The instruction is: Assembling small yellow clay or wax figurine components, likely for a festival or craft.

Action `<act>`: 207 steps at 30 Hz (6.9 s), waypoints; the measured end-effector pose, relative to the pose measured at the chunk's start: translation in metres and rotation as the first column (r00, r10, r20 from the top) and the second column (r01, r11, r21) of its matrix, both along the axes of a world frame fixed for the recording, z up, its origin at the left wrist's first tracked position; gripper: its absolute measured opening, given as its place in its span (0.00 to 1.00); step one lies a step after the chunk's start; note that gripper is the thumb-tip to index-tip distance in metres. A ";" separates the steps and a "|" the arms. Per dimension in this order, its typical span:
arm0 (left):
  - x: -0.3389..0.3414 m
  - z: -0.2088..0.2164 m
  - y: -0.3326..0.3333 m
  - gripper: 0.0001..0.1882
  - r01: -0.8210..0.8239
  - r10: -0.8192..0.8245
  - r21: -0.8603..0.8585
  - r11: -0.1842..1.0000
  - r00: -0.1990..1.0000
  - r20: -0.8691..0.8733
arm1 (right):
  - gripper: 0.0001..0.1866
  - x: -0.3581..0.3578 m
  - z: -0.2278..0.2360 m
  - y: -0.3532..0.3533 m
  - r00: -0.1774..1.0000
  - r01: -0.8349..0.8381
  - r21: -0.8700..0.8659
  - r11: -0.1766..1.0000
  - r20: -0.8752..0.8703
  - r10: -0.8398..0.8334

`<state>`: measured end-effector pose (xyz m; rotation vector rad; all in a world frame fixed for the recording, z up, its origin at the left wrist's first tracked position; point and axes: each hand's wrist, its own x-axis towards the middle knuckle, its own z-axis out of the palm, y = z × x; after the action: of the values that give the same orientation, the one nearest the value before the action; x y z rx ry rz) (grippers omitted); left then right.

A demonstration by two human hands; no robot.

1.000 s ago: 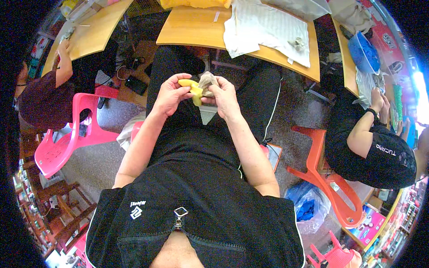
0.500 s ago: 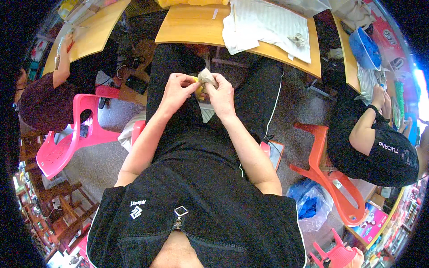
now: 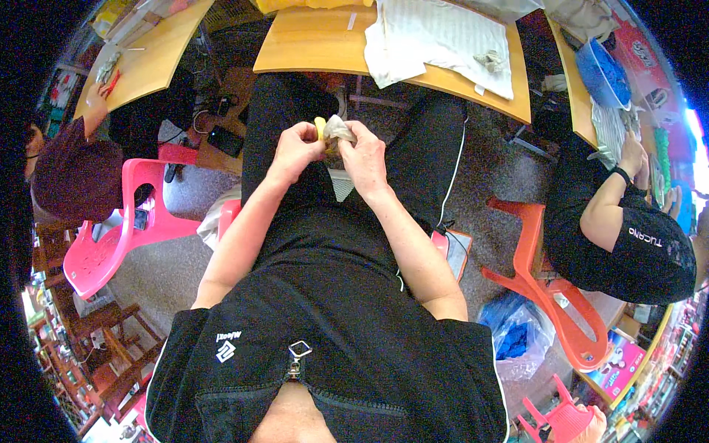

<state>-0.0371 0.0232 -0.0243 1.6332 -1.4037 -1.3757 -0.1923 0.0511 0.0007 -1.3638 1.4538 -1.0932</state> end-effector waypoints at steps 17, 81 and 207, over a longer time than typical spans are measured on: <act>-0.007 0.018 0.005 0.07 0.095 0.048 -0.548 0.831 0.969 0.242 | 0.14 -0.003 -0.013 -0.005 0.991 -0.028 0.073 0.997 0.130 0.018; -0.005 -0.003 0.015 0.23 -0.199 0.214 0.107 0.974 0.659 -0.721 | 0.18 -0.011 -0.005 -0.010 0.851 -0.232 0.251 0.940 0.520 0.071; -0.012 -0.003 0.028 0.16 -0.136 0.042 -0.191 0.972 0.902 -0.430 | 0.11 0.003 -0.036 -0.010 0.984 0.136 0.128 0.982 0.095 -0.149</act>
<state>-0.0489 0.0508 -0.0274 1.1538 -1.1570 -1.3671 -0.1889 0.0407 -0.0353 -1.1160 1.5337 -1.1298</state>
